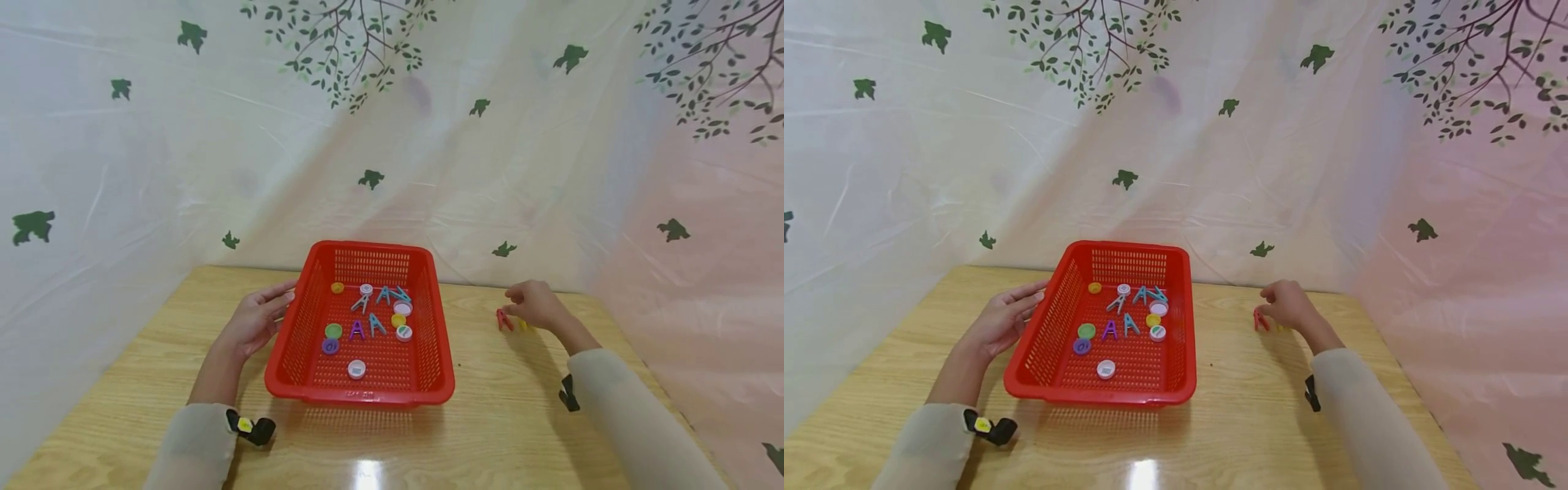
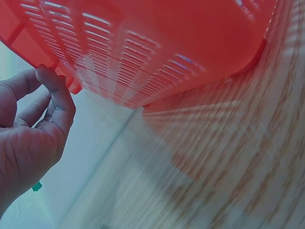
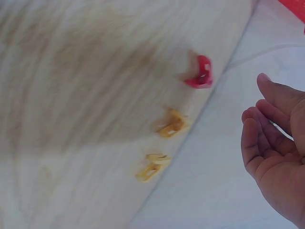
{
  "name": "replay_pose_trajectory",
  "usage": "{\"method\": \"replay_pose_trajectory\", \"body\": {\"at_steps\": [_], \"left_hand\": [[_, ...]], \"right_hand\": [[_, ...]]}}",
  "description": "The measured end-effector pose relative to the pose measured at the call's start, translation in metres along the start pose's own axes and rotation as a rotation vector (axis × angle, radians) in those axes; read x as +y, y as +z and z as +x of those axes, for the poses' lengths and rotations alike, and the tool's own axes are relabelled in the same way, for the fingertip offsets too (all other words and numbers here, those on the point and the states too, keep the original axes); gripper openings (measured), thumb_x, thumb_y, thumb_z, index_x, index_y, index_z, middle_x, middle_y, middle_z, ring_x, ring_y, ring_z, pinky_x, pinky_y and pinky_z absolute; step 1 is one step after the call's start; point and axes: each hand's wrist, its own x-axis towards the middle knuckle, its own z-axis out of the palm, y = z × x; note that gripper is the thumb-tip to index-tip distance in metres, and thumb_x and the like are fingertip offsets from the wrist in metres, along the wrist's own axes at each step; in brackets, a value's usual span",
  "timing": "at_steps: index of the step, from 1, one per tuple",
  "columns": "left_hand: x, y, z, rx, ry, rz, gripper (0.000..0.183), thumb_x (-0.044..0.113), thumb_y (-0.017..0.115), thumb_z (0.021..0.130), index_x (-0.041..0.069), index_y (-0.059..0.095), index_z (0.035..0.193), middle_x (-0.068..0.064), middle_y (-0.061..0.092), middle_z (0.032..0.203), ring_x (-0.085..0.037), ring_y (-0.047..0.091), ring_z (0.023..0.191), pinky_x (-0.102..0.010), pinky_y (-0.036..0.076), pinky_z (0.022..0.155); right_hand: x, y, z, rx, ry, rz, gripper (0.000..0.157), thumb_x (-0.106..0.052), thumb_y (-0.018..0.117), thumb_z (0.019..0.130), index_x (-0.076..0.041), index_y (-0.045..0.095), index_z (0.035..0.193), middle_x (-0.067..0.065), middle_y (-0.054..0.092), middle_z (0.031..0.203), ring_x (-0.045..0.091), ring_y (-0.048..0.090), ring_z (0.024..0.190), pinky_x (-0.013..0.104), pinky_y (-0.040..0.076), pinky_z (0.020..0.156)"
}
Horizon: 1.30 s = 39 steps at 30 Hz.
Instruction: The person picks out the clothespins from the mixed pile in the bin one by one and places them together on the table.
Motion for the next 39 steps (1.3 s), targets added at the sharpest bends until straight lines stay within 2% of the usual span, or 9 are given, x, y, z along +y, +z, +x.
{"method": "replay_pose_trajectory", "body": {"at_steps": [8, 14, 20, 29, 34, 39], "left_hand": [[0.0, 0.0, 0.003, -0.003, 0.002, -0.007, 0.055, 0.023, 0.066, 0.101, 0.006, 0.049, 0.151, -0.004, 0.068, 0.13, -0.019, 0.071, 0.11, -0.037, 0.059, 0.092], [-0.001, 0.001, 0.002, -0.003, 0.002, -0.009, 0.054, 0.023, 0.066, 0.101, 0.006, 0.05, 0.15, -0.005, 0.069, 0.129, -0.019, 0.071, 0.108, -0.038, 0.059, 0.092], [-0.002, 0.002, 0.002, 0.01, -0.009, 0.005, 0.054, 0.025, 0.067, 0.101, 0.009, 0.052, 0.15, -0.005, 0.069, 0.13, -0.019, 0.071, 0.108, -0.038, 0.059, 0.092], [-0.002, 0.002, 0.003, -0.006, -0.007, -0.006, 0.056, 0.025, 0.067, 0.101, 0.006, 0.05, 0.151, -0.003, 0.069, 0.128, -0.018, 0.07, 0.108, -0.037, 0.059, 0.091], [-0.001, 0.001, 0.002, 0.004, -0.011, 0.013, 0.056, 0.025, 0.067, 0.101, 0.007, 0.049, 0.151, -0.003, 0.069, 0.128, -0.019, 0.07, 0.109, -0.037, 0.059, 0.092], [0.0, 0.0, 0.002, 0.008, -0.016, 0.007, 0.057, 0.025, 0.067, 0.101, 0.006, 0.049, 0.151, -0.003, 0.069, 0.128, -0.019, 0.07, 0.108, -0.037, 0.059, 0.092]], "right_hand": [[-0.025, -0.009, 0.011, 0.034, -0.057, -0.01, 0.032, -0.015, 0.074, 0.094, 0.009, 0.072, 0.115, 0.025, 0.072, 0.11, 0.039, 0.069, 0.099, 0.056, 0.056, 0.09], [-0.056, -0.014, 0.018, 0.047, -0.085, 0.013, 0.032, -0.017, 0.072, 0.096, 0.007, 0.072, 0.116, 0.021, 0.073, 0.107, 0.034, 0.068, 0.096, 0.053, 0.058, 0.089], [-0.088, -0.016, 0.023, 0.062, -0.125, 0.047, 0.034, -0.02, 0.07, 0.098, 0.006, 0.07, 0.121, 0.022, 0.072, 0.113, 0.035, 0.069, 0.1, 0.052, 0.058, 0.09], [-0.13, -0.009, 0.029, 0.036, -0.12, 0.095, 0.037, -0.024, 0.072, 0.097, 0.0, 0.07, 0.125, 0.013, 0.072, 0.109, 0.027, 0.066, 0.094, 0.041, 0.062, 0.081], [-0.15, -0.001, 0.035, 0.024, -0.18, 0.046, 0.034, -0.019, 0.073, 0.096, 0.002, 0.071, 0.123, 0.011, 0.072, 0.103, 0.023, 0.063, 0.087, 0.036, 0.061, 0.076], [-0.169, 0.009, 0.036, 0.002, -0.254, -0.037, 0.034, -0.02, 0.074, 0.096, 0.001, 0.07, 0.123, 0.013, 0.073, 0.113, 0.026, 0.068, 0.095, 0.039, 0.061, 0.086]]}}
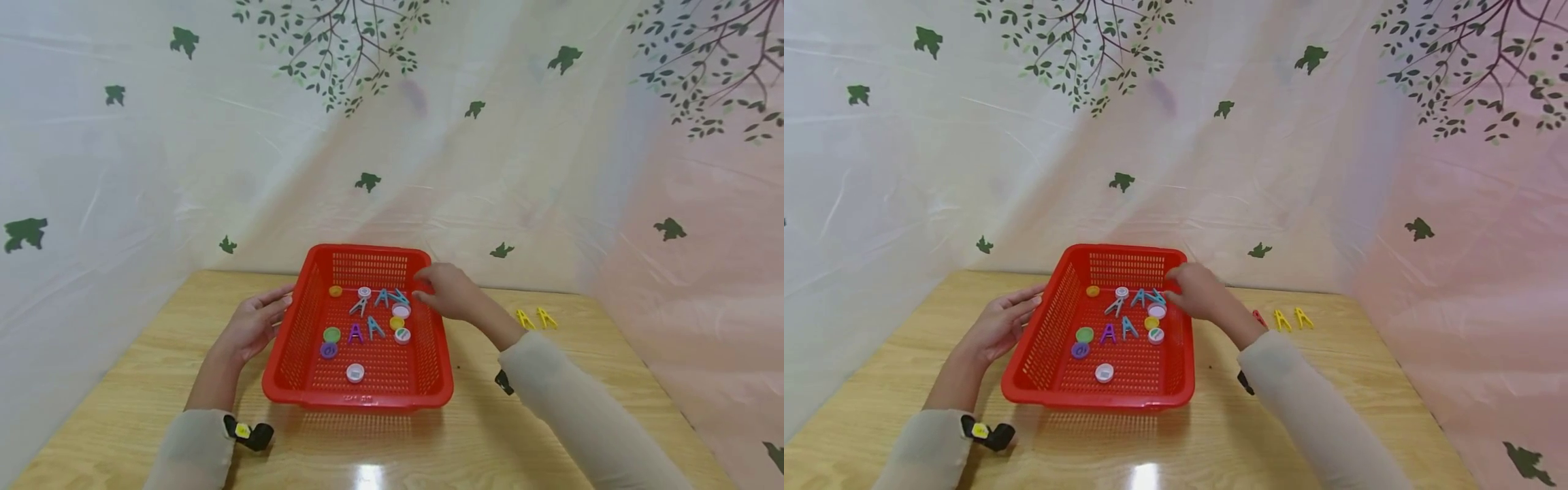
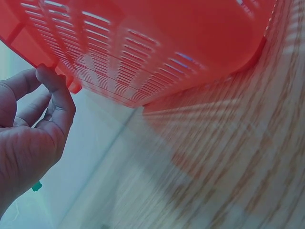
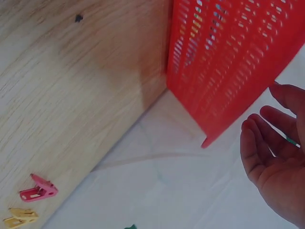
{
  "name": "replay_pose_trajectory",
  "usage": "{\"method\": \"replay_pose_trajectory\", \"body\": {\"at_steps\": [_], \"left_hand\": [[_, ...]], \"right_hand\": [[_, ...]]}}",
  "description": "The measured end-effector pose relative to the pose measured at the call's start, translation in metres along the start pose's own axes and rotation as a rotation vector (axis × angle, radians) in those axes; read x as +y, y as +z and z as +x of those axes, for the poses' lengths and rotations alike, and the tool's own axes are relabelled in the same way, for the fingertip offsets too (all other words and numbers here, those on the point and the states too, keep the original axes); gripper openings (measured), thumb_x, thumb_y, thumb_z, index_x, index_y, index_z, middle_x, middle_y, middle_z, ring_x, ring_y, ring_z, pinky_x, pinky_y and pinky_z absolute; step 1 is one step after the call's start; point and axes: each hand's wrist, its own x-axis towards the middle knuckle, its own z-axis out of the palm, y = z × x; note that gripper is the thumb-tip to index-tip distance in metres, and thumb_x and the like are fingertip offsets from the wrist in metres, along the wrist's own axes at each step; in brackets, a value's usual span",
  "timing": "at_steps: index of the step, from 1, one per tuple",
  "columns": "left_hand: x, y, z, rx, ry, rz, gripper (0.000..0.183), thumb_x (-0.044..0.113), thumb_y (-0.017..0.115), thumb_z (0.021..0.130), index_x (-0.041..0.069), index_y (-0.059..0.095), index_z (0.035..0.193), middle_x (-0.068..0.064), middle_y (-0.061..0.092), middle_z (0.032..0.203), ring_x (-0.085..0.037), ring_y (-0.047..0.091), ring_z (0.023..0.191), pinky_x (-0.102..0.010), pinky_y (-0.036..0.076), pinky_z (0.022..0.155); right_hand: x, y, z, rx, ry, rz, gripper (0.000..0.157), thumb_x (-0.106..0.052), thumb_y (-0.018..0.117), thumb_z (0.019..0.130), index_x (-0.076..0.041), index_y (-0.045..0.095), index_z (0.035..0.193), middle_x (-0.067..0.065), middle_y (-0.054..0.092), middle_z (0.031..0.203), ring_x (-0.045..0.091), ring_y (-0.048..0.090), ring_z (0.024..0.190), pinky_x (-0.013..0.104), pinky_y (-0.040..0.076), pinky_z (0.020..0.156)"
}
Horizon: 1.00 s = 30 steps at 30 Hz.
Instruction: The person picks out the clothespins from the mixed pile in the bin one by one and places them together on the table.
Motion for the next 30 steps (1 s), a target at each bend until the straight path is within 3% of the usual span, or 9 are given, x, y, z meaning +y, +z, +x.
{"method": "replay_pose_trajectory", "body": {"at_steps": [4, 16, 24, 30], "left_hand": [[0.0, -0.001, 0.0, 0.0, -0.007, -0.001, 0.058, 0.026, 0.068, 0.1, 0.007, 0.049, 0.152, -0.004, 0.068, 0.131, -0.019, 0.07, 0.109, -0.036, 0.059, 0.092], [0.001, -0.001, -0.001, -0.005, 0.005, 0.003, 0.056, 0.026, 0.067, 0.101, 0.007, 0.05, 0.151, -0.003, 0.069, 0.129, -0.019, 0.07, 0.109, -0.037, 0.059, 0.092], [0.0, -0.002, 0.0, -0.013, 0.009, -0.019, 0.053, 0.022, 0.065, 0.102, 0.006, 0.049, 0.151, -0.004, 0.069, 0.129, -0.019, 0.07, 0.108, -0.037, 0.059, 0.092], [0.001, -0.002, 0.0, -0.006, 0.012, -0.005, 0.052, 0.022, 0.064, 0.103, 0.007, 0.05, 0.15, -0.004, 0.068, 0.13, -0.02, 0.07, 0.109, -0.038, 0.059, 0.093]], "right_hand": [[-0.011, 0.007, 0.003, -0.032, -0.044, -0.03, 0.036, -0.021, 0.075, 0.095, -0.002, 0.071, 0.125, 0.011, 0.073, 0.118, 0.027, 0.069, 0.105, 0.04, 0.059, 0.092], [-0.031, 0.029, 0.014, -0.12, -0.14, -0.086, 0.032, -0.024, 0.076, 0.095, -0.008, 0.073, 0.123, 0.007, 0.073, 0.116, 0.021, 0.068, 0.103, 0.037, 0.058, 0.093], [-0.042, 0.041, 0.022, -0.222, -0.117, -0.032, 0.037, -0.021, 0.074, 0.096, -0.005, 0.07, 0.13, 0.011, 0.071, 0.123, 0.024, 0.067, 0.109, 0.04, 0.056, 0.099], [-0.042, 0.053, 0.028, -0.267, -0.12, -0.063, 0.033, -0.025, 0.075, 0.095, -0.012, 0.072, 0.125, -0.001, 0.073, 0.107, 0.012, 0.065, 0.086, 0.028, 0.059, 0.083]]}}
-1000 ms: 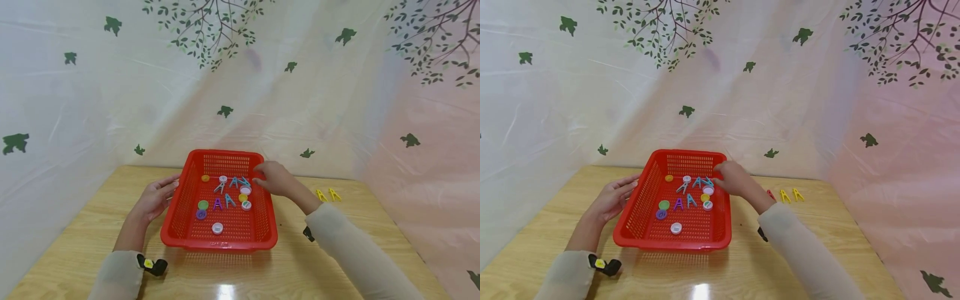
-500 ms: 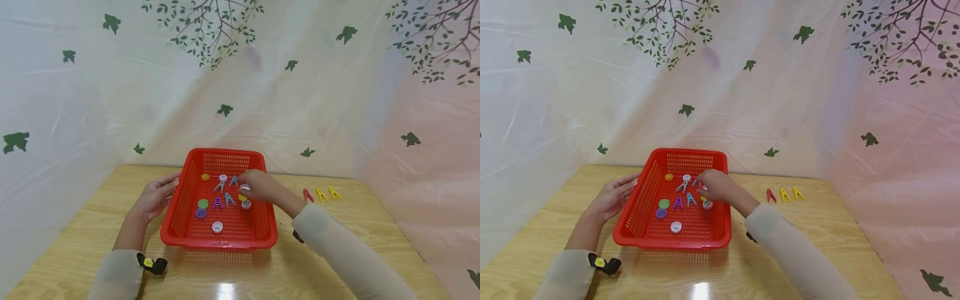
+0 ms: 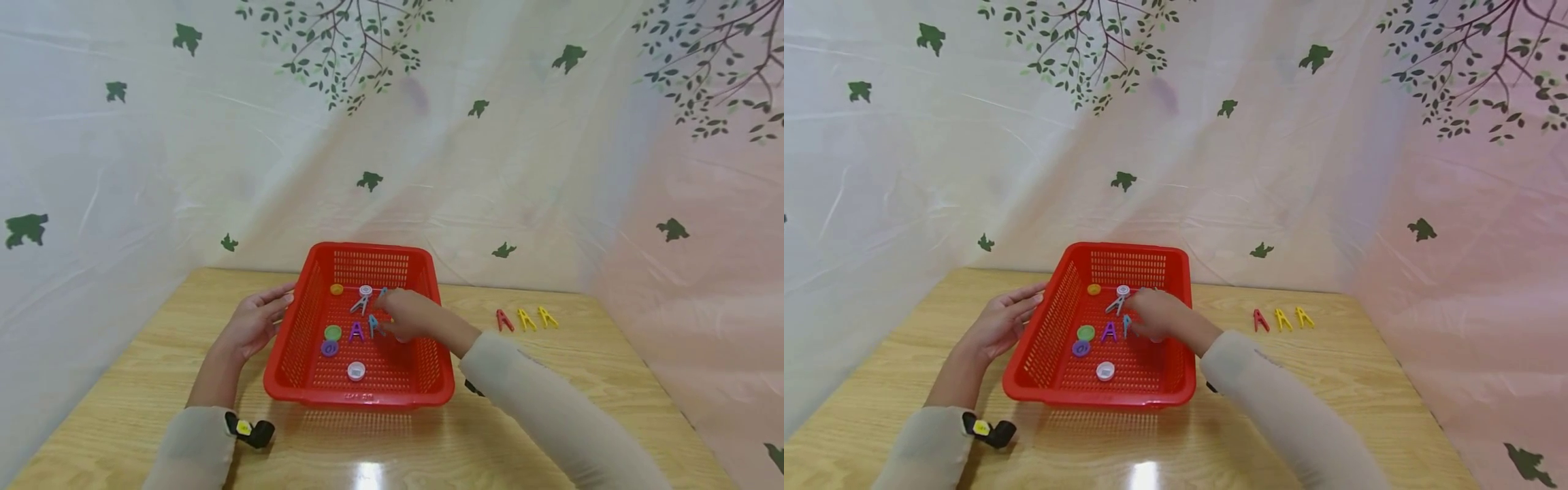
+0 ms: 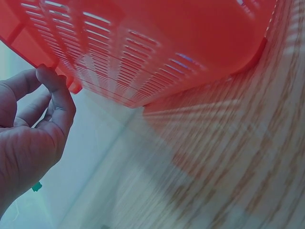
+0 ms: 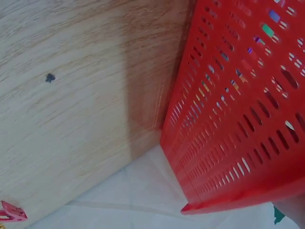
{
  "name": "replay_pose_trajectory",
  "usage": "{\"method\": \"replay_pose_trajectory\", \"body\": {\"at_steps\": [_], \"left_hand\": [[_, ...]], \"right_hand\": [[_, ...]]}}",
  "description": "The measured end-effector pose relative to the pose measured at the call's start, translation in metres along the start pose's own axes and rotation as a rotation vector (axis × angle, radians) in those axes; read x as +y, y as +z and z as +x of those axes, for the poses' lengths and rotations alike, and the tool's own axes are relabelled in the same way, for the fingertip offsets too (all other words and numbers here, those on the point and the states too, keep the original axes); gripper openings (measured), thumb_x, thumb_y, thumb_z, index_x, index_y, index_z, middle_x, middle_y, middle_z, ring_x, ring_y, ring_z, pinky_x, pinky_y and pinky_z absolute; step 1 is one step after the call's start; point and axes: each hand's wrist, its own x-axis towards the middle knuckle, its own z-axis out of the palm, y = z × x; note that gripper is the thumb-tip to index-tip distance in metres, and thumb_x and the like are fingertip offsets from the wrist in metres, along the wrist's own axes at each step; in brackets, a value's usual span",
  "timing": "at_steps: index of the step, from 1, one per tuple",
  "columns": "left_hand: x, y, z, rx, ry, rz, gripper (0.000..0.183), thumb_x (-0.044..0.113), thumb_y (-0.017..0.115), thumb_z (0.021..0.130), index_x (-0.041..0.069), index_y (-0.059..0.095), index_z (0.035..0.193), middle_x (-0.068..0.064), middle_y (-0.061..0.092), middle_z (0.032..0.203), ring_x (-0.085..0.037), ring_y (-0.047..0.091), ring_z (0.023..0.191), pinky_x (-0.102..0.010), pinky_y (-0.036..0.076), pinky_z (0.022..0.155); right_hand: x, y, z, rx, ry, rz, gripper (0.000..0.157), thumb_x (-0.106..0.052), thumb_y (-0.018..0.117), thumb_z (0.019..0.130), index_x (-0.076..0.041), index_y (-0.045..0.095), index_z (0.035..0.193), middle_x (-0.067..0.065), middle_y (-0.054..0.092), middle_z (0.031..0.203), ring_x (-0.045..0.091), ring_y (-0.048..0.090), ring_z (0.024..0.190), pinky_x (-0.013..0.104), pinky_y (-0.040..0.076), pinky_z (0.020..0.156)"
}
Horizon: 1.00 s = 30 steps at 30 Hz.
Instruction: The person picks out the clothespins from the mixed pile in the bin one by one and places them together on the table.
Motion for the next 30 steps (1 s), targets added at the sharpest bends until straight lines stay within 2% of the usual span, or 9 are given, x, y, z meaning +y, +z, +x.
{"method": "replay_pose_trajectory", "body": {"at_steps": [6, 15, 21, 26, 30], "left_hand": [[0.0, 0.001, -0.001, 0.005, -0.004, 0.009, 0.054, 0.024, 0.065, 0.102, 0.007, 0.05, 0.151, -0.004, 0.067, 0.132, -0.02, 0.069, 0.111, -0.038, 0.058, 0.094], [-0.002, 0.001, -0.001, 0.009, -0.005, -0.003, 0.055, 0.024, 0.067, 0.101, 0.007, 0.05, 0.151, -0.005, 0.068, 0.132, -0.02, 0.07, 0.11, -0.038, 0.058, 0.093], [-0.002, 0.002, -0.002, 0.011, -0.002, -0.004, 0.055, 0.023, 0.066, 0.102, 0.006, 0.049, 0.151, -0.005, 0.068, 0.13, -0.018, 0.071, 0.108, -0.037, 0.059, 0.092], [-0.002, 0.003, -0.002, 0.02, -0.001, 0.009, 0.055, 0.024, 0.066, 0.102, 0.006, 0.05, 0.151, -0.004, 0.069, 0.129, -0.017, 0.071, 0.107, -0.036, 0.059, 0.092], [-0.002, 0.003, -0.003, 0.021, -0.003, 0.007, 0.056, 0.025, 0.067, 0.101, 0.006, 0.049, 0.151, -0.004, 0.069, 0.13, -0.017, 0.071, 0.107, -0.036, 0.059, 0.092]], "right_hand": [[-0.001, 0.006, 0.003, -0.04, -0.017, 0.005, 0.031, -0.028, 0.075, 0.095, -0.013, 0.073, 0.122, -0.007, 0.069, 0.093, 0.009, 0.061, 0.075, 0.023, 0.056, 0.073], [0.0, 0.011, 0.005, -0.105, 0.008, 0.033, 0.037, -0.03, 0.076, 0.095, -0.015, 0.07, 0.129, -0.009, 0.066, 0.089, 0.009, 0.064, 0.075, 0.024, 0.058, 0.077], [0.001, 0.016, 0.007, -0.145, 0.022, 0.004, 0.039, -0.033, 0.074, 0.096, -0.013, 0.068, 0.129, -0.006, 0.063, 0.079, 0.009, 0.061, 0.071, 0.025, 0.055, 0.074], [0.001, 0.017, 0.007, -0.16, 0.033, 0.008, 0.038, -0.034, 0.073, 0.097, -0.013, 0.067, 0.128, -0.006, 0.063, 0.081, 0.01, 0.062, 0.074, 0.026, 0.056, 0.077], [0.001, 0.017, 0.007, -0.167, 0.008, 0.011, 0.037, -0.033, 0.073, 0.097, -0.015, 0.068, 0.13, -0.008, 0.065, 0.086, 0.01, 0.062, 0.078, 0.028, 0.057, 0.082]]}}
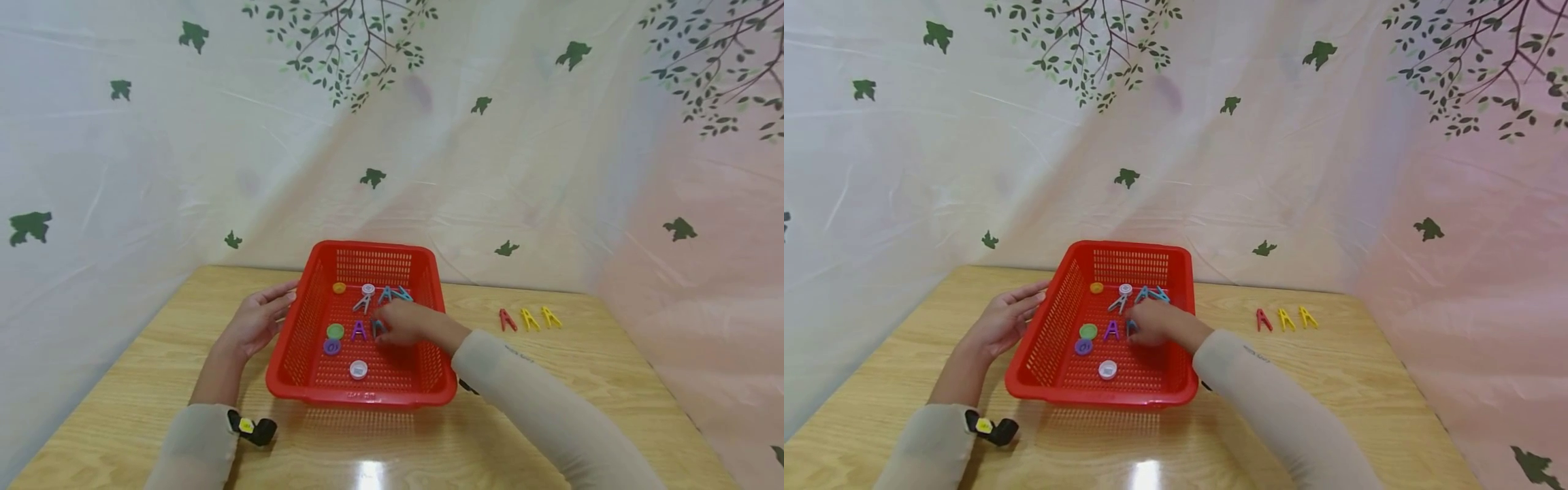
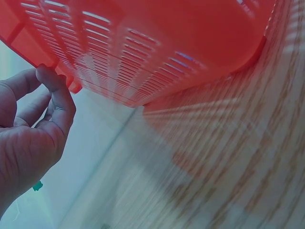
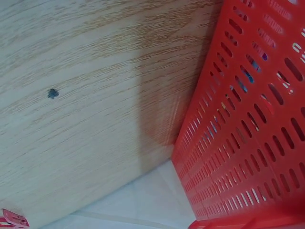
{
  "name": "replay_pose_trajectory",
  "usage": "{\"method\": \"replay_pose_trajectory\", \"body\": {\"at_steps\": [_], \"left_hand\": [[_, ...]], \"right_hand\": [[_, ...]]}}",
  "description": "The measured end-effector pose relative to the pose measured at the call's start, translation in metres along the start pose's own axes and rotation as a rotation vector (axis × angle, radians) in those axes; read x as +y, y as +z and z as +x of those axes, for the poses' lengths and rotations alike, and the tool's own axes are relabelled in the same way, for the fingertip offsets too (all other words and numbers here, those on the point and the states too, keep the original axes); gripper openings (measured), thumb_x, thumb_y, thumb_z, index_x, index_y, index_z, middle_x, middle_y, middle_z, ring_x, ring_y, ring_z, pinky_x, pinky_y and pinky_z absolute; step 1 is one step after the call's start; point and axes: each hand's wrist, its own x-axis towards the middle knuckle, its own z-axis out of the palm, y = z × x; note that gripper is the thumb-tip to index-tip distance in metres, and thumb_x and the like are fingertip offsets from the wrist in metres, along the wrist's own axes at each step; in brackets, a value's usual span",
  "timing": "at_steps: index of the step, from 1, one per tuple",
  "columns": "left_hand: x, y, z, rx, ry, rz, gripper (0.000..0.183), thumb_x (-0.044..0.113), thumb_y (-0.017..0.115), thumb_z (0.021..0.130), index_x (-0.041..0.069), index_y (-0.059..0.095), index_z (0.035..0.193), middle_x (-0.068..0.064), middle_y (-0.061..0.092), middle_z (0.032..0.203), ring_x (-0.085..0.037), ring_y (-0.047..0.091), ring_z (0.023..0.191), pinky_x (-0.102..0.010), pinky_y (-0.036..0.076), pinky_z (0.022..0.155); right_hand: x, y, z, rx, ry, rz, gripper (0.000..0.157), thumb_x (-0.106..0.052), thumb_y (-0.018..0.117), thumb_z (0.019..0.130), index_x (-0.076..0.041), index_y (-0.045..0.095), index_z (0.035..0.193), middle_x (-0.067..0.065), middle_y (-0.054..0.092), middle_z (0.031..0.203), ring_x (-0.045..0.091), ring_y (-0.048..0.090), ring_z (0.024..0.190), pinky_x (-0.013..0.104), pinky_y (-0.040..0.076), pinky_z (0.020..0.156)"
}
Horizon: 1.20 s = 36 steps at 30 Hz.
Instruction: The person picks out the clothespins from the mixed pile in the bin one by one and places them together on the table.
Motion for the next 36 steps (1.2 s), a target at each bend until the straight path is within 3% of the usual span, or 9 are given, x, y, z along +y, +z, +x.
{"method": "replay_pose_trajectory", "body": {"at_steps": [7, 21, 26, 36], "left_hand": [[0.0004, 0.0, 0.0004, -0.002, -0.001, -0.005, 0.055, 0.025, 0.067, 0.101, 0.006, 0.05, 0.15, -0.007, 0.068, 0.132, -0.018, 0.071, 0.106, -0.037, 0.059, 0.092], [-0.0002, 0.0001, 0.0013, -0.004, -0.001, -0.009, 0.056, 0.025, 0.068, 0.101, 0.006, 0.05, 0.15, -0.005, 0.068, 0.131, -0.017, 0.071, 0.107, -0.036, 0.059, 0.092], [-0.0002, 0.0002, 0.0015, -0.005, 0.003, -0.004, 0.057, 0.026, 0.068, 0.1, 0.006, 0.05, 0.15, -0.005, 0.068, 0.132, -0.017, 0.071, 0.108, -0.037, 0.059, 0.092], [0.0002, -0.0006, 0.0021, -0.011, -0.001, 0.005, 0.056, 0.025, 0.066, 0.102, 0.006, 0.048, 0.151, -0.005, 0.068, 0.132, -0.017, 0.071, 0.109, -0.036, 0.059, 0.092]], "right_hand": [[0.0019, 0.001, 0.0008, -0.013, -0.031, 0.001, 0.039, -0.031, 0.075, 0.096, -0.018, 0.068, 0.132, -0.01, 0.066, 0.088, 0.01, 0.061, 0.078, 0.027, 0.055, 0.082], [0.0023, -0.0006, 0.0012, -0.009, -0.142, -0.004, 0.021, -0.024, 0.075, 0.096, -0.022, 0.074, 0.116, -0.012, 0.067, 0.098, 0.009, 0.06, 0.087, 0.025, 0.053, 0.085], [0.0053, 0.001, 0.0031, 0.013, -0.127, 0.013, 0.031, -0.024, 0.078, 0.093, -0.02, 0.071, 0.124, -0.009, 0.07, 0.104, 0.008, 0.061, 0.089, 0.028, 0.055, 0.09], [0.0012, 0.0022, 0.0025, -0.001, -0.056, -0.02, 0.037, -0.029, 0.078, 0.093, -0.015, 0.07, 0.126, -0.009, 0.063, 0.085, 0.009, 0.058, 0.076, 0.023, 0.052, 0.076]]}}
